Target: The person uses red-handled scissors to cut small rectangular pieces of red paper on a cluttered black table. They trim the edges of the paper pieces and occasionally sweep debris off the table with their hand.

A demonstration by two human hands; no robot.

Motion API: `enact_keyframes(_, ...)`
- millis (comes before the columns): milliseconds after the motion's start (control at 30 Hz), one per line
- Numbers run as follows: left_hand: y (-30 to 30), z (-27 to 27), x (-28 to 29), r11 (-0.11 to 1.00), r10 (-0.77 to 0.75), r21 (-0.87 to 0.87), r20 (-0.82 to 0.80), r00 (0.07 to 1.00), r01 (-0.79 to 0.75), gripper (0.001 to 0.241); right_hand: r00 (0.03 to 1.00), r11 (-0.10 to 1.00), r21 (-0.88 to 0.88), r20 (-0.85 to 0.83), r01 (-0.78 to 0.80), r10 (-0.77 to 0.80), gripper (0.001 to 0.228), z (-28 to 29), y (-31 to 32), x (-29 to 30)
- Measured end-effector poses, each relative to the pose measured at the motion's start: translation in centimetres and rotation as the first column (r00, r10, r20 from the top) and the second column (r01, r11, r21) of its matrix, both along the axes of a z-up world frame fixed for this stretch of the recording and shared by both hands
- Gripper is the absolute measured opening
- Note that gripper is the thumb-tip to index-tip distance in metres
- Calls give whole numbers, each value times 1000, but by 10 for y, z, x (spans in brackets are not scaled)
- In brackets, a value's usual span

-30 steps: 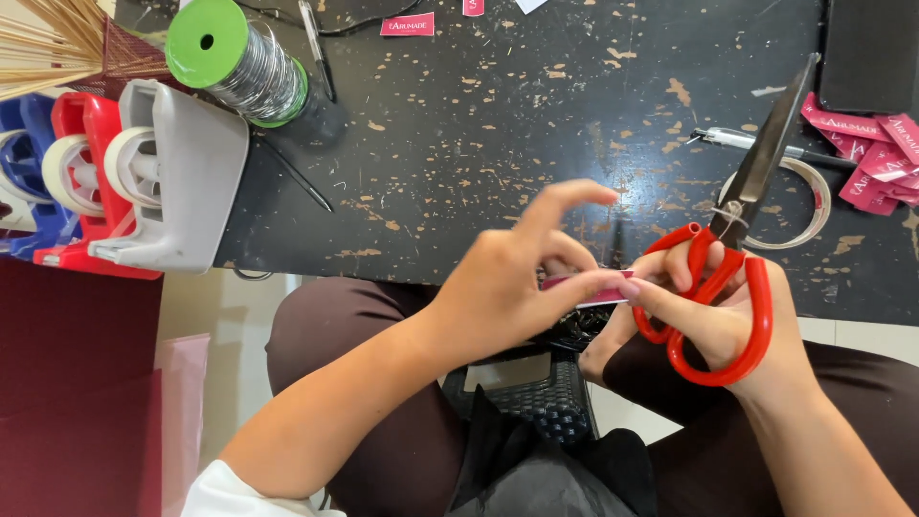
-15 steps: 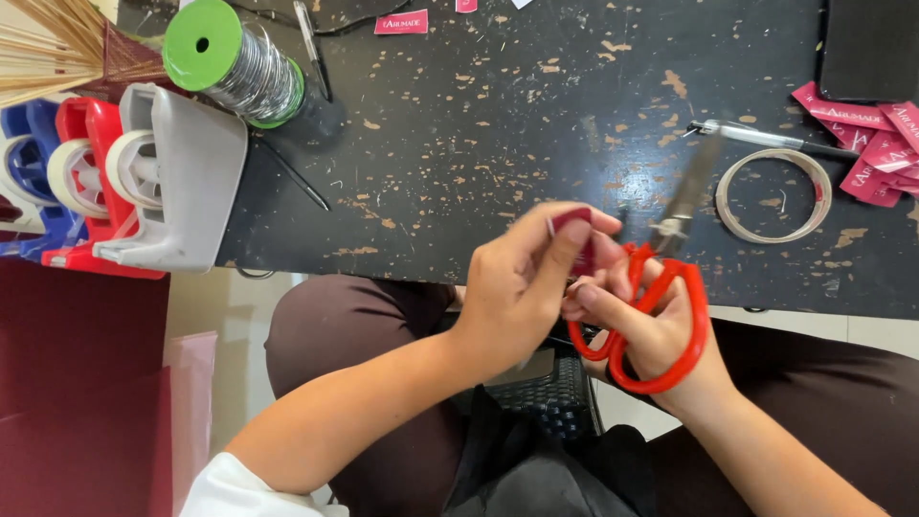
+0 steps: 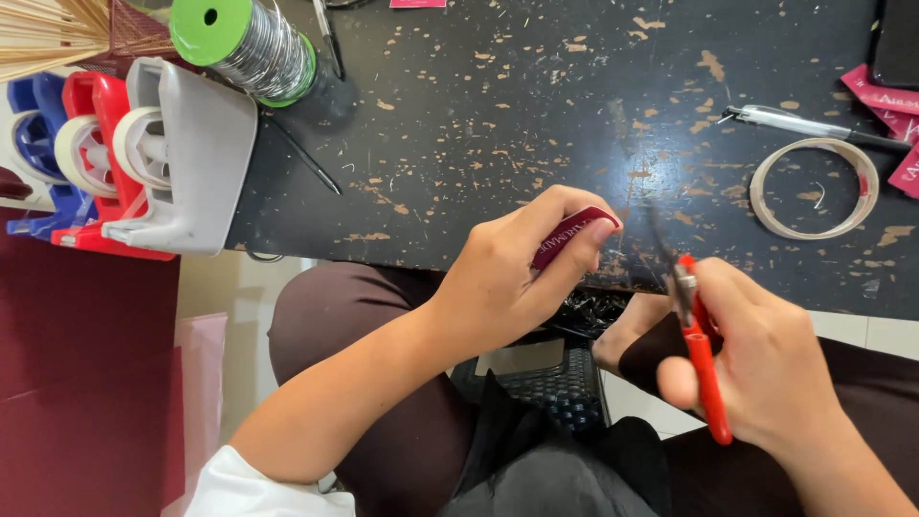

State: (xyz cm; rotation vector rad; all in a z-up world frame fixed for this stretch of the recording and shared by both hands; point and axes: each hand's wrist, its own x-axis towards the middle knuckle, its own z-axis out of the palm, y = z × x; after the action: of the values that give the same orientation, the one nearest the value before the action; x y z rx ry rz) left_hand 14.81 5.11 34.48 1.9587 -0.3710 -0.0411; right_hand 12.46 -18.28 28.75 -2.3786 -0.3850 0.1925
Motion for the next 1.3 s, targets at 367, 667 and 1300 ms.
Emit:
enact_keyframes(367, 5, -9, -4, 997, -59, 46, 55, 997, 57, 15, 928, 983, -180, 357, -45, 108, 80, -22, -15, -2)
enact_keyframes(667, 6, -16, -5, 995, -87, 61, 137, 987, 79, 14, 919, 982, -185, 380, -38, 107, 80, -20, -18, -3)
enact_keyframes(1300, 9, -19, -8, 989, -125, 96, 161, 979, 110, 17, 929, 975, -219, 353, -33, 111, 90, -9, -19, -5)
